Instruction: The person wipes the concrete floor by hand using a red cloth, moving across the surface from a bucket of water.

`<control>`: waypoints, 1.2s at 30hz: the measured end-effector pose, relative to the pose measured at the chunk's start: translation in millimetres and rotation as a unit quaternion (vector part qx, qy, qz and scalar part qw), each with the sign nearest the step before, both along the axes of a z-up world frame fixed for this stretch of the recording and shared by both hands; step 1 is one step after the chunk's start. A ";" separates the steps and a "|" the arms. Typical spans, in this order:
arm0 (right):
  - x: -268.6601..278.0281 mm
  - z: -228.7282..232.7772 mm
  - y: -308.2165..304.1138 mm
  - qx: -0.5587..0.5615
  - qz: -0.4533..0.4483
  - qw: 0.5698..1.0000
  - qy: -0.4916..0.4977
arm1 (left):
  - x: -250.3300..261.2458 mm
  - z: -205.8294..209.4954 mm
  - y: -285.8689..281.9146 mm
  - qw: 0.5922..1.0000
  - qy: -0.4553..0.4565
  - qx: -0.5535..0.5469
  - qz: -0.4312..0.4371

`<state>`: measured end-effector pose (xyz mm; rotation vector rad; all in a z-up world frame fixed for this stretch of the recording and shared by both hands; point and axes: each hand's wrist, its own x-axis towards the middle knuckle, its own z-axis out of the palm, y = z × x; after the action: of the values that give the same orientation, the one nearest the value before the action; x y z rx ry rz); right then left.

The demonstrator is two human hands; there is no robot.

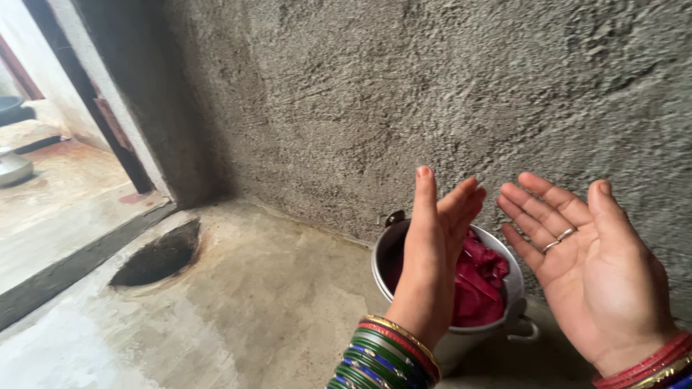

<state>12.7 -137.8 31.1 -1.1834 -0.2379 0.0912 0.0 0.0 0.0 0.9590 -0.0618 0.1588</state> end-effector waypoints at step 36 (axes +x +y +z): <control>84.2 -36.8 41.4 -0.858 -0.066 0.472 -0.193 | 34.2 -50.6 48.0 0.994 0.044 0.077 0.058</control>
<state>97.0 -96.3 -5.7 -3.3219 -0.4650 -0.1541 34.2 48.0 -50.6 1.1233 0.0639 0.2209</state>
